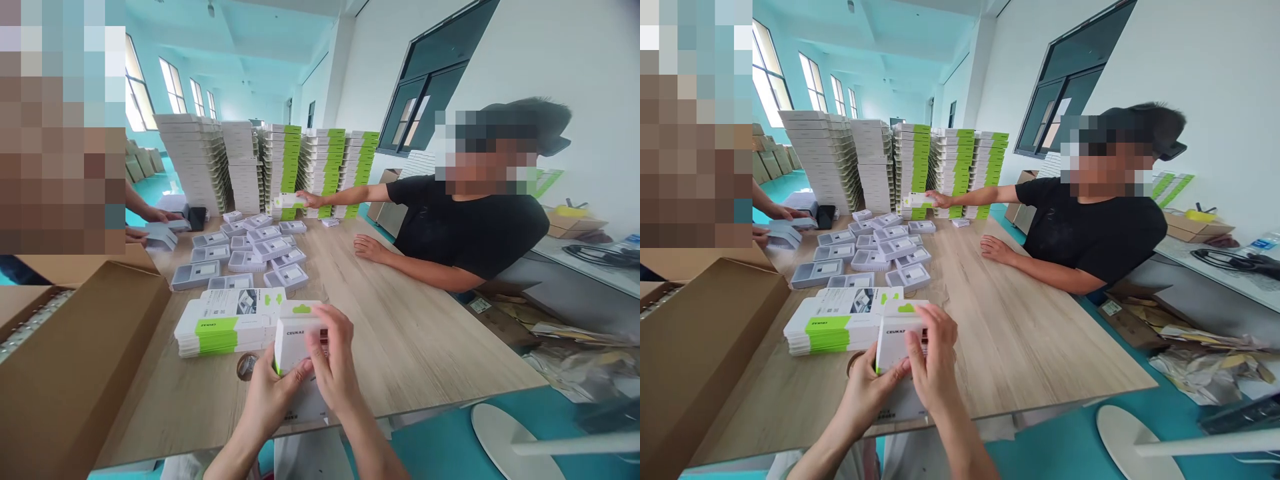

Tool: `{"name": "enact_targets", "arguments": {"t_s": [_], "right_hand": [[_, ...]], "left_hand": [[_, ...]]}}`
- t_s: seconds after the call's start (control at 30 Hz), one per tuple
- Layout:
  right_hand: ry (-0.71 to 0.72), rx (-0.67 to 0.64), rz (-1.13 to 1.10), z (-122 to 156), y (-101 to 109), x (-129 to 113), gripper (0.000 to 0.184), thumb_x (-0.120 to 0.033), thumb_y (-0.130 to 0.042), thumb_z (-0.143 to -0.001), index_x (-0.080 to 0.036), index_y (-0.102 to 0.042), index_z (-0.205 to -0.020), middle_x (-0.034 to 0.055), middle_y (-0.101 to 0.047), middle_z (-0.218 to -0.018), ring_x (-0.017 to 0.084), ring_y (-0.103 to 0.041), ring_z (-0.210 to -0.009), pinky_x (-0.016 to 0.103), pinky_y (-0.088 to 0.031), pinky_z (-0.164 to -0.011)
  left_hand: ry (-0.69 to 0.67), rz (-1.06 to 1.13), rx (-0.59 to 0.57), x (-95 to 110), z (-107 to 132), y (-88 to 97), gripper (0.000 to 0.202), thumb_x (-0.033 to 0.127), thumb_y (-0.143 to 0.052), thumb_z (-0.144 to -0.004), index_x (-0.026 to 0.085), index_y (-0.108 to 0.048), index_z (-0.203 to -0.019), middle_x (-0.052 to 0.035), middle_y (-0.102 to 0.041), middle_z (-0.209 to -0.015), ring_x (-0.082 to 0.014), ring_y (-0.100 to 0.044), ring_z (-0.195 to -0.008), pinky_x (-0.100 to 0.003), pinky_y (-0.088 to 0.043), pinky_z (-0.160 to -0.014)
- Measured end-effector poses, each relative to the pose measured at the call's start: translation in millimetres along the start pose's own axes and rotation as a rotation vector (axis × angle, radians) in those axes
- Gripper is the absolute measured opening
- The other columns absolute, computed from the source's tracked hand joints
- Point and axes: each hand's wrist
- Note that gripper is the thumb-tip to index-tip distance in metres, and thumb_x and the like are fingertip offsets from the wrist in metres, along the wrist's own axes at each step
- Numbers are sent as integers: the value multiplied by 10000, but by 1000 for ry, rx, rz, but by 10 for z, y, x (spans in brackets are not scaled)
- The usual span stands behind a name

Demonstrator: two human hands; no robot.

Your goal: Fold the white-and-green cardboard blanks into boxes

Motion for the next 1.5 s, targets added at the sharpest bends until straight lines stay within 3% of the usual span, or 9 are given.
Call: {"name": "enact_targets", "arguments": {"t_s": [0.13, 0.3, 0.43, 0.53, 0.73, 0.97, 1.13, 1.33, 1.5], "right_hand": [[-531, -14, -395, 431, -123, 88, 571, -599, -516, -1047, -293, -507, -1529, 129, -691, -1414, 308, -684, -1278, 430, -615, -981], [-642, -80, -472, 784, -167, 97, 599, -679, -711, -895, -225, -736, -1285, 143, -804, -1241, 356, -719, -1252, 380, -630, -962], [-639, -37, -405, 663, -80, 98, 616, -700, -741, -854, -207, -771, -1221, 146, -836, -1140, 347, -799, -1041, 372, -664, -860], [-626, -38, -348, 615, -93, 139, 613, -732, -707, -863, -206, -779, -1170, 134, -854, -1042, 328, -824, -913, 343, -676, -769], [-459, -19, -120, 808, -263, 294, 690, -778, -565, -930, -212, -730, -1289, 141, -833, -1166, 323, -815, -1049, 320, -659, -866], [-604, 57, -130, 700, -35, 496, 724, -794, -640, -859, -197, -733, -1258, 155, -825, -1180, 347, -802, -1035, 343, -657, -803], [-766, 125, -27, 331, 384, 938, 788, -831, -465, -908, -167, -727, -1240, 169, -828, -1112, 368, -784, -966, 406, -634, -720], [-567, 341, 252, 222, 415, 1397, 878, -890, -472, -803, -151, -679, -1230, 265, -708, -1222, 480, -600, -1231, 634, -450, -1032], [-388, 407, 295, 343, 313, 1370, 706, -792, -469, -889, -159, -673, -1127, 270, -692, -1202, 444, -612, -1176, 624, -474, -983]], "left_hand": [[153, 207, 198, -39, -11, -26, 614, 564, -896, -719, 112, -772, -1116, -165, -868, -999, -312, -816, -838, -355, -643, -717], [207, 264, 317, -226, 41, -82, 665, 623, -935, -631, 112, -775, -1025, -183, -862, -962, -328, -810, -828, -377, -641, -706], [205, 292, 277, -215, 35, -60, 684, 664, -907, -643, 137, -779, -1061, -172, -857, -1028, -361, -799, -963, -424, -640, -816], [164, 238, 84, -156, 34, 46, 674, 648, -922, -631, 168, -782, -1083, -151, -847, -1099, -371, -770, -1066, -440, -623, -910], [102, 102, 63, -234, 78, 194, 735, 759, -791, -741, 165, -690, -1162, -188, -798, -1224, -370, -730, -1134, -470, -588, -988], [158, 105, -228, -255, 25, 318, 752, 713, -790, -779, 151, -615, -1247, -225, -798, -1217, -357, -760, -1132, -456, -622, -937], [-147, -499, 37, -280, -97, 625, 360, 436, -501, -1039, 187, -573, -1289, -180, -810, -1190, -268, -809, -1019, -437, -663, -887], [-323, -855, 182, -269, -439, 1064, 377, 250, -589, -902, 192, -740, -1243, -175, -726, -1429, -450, -468, -1513, -755, -323, -1210], [-376, -1022, 176, -316, -425, 1255, 378, 266, -452, -993, 204, -801, -1123, -159, -820, -1254, -387, -729, -1256, -701, -440, -1169]]}}
Point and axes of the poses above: each hand's wrist, its own z-axis away from the middle knuckle, its own y-axis out of the back of the hand, x = y × z
